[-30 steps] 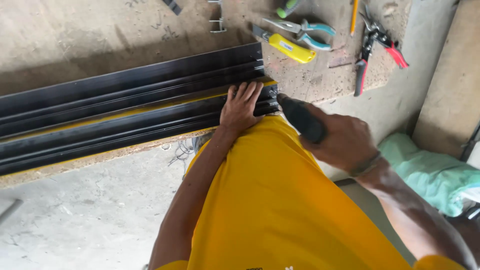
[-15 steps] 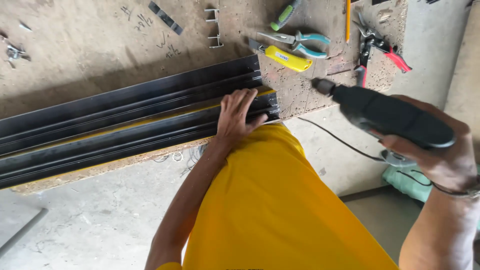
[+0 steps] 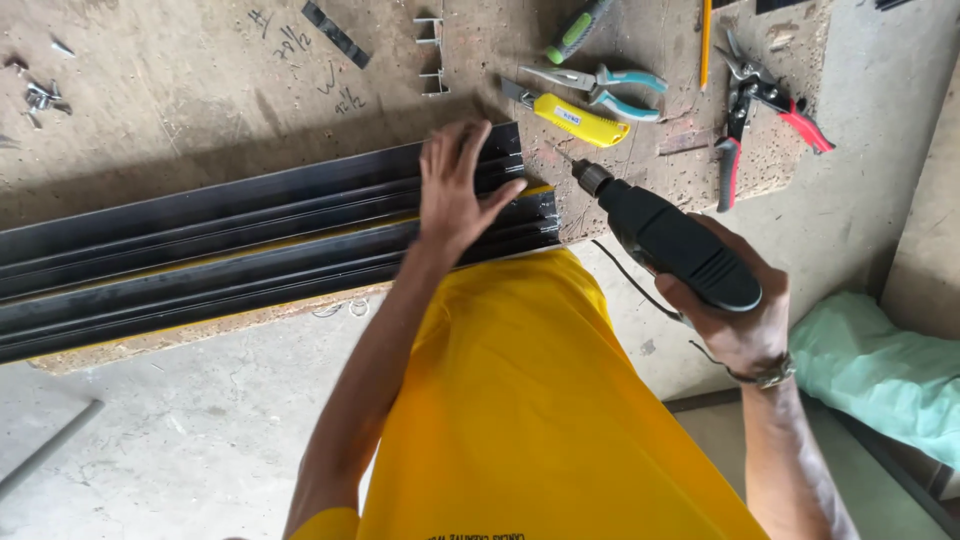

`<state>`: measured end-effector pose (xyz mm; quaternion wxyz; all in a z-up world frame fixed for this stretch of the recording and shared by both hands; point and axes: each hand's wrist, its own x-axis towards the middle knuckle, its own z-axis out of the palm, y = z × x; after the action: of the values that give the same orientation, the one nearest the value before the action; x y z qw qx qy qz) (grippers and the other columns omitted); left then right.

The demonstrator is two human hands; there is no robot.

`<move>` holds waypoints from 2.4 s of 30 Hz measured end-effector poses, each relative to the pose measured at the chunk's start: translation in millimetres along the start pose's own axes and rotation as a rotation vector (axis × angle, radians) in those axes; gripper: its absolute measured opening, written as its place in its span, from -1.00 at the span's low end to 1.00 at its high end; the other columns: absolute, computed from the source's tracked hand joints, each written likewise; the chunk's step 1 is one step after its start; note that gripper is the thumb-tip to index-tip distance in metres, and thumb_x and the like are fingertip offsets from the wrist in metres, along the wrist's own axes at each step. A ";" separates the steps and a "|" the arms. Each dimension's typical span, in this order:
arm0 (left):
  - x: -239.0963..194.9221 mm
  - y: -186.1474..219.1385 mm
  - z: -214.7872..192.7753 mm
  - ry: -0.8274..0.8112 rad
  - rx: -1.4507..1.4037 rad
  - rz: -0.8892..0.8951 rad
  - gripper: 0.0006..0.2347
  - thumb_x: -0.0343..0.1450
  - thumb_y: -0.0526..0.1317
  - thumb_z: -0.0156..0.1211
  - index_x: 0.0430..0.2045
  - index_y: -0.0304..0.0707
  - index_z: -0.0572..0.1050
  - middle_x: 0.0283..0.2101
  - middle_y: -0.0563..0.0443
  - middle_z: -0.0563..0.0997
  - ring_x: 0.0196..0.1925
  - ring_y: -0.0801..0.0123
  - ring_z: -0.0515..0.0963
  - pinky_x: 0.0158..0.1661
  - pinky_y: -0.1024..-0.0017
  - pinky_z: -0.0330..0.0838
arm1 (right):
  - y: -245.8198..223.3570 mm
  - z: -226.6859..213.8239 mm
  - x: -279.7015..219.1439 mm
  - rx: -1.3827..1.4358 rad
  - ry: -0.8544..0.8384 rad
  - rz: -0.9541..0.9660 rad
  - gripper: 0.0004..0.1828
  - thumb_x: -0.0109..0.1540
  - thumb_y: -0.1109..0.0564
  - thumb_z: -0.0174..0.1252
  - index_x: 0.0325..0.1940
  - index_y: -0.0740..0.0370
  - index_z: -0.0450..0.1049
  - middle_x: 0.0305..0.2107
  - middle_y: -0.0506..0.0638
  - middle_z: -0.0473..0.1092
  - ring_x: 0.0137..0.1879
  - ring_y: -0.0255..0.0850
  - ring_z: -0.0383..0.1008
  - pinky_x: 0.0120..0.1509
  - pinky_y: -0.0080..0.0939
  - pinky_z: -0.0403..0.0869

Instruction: Fabricating metal frames by marking and drilling aluminum profiles on a workbench.

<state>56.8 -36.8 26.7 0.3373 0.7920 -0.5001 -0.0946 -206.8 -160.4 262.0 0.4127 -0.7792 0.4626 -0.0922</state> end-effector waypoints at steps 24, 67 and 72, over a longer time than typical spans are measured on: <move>21.2 144.2 -9.5 -0.201 -1.948 -1.018 -0.66 0.52 0.03 0.23 -0.46 -0.31 0.61 -0.39 -0.29 0.70 -0.21 0.12 0.74 0.06 0.12 0.49 | 7.0 37.8 -4.9 -0.086 0.013 -0.299 -0.33 0.00 0.22 0.49 0.19 0.45 0.54 -0.10 0.36 0.54 -0.05 0.32 0.56 -0.05 0.12 0.54; -2.5 -13.1 48.6 0.015 -0.122 -0.119 -0.06 -0.03 0.05 0.72 0.27 -0.21 0.37 0.19 -0.07 0.50 0.34 0.14 0.38 0.44 -0.10 -0.13 | -18.2 58.5 27.3 -0.296 -0.143 -0.190 -0.34 0.05 0.08 0.47 0.24 0.23 0.57 -0.23 0.28 0.56 -0.12 0.29 0.57 -0.16 0.15 0.52; -1.4 -12.5 47.5 0.016 -0.102 -0.111 -0.07 -0.03 0.07 0.72 0.26 -0.22 0.38 0.17 -0.08 0.51 0.32 0.13 0.40 0.44 -0.10 -0.13 | -16.9 58.6 26.9 -0.331 -0.148 -0.190 -0.33 0.04 0.07 0.47 0.24 0.20 0.57 -0.23 0.27 0.56 -0.12 0.28 0.57 -0.18 0.18 0.52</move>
<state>42.1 -53.1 -17.3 0.3753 0.8011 -0.4471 -0.1324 -150.1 -145.2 230.2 0.3013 -0.8811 0.3645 0.0040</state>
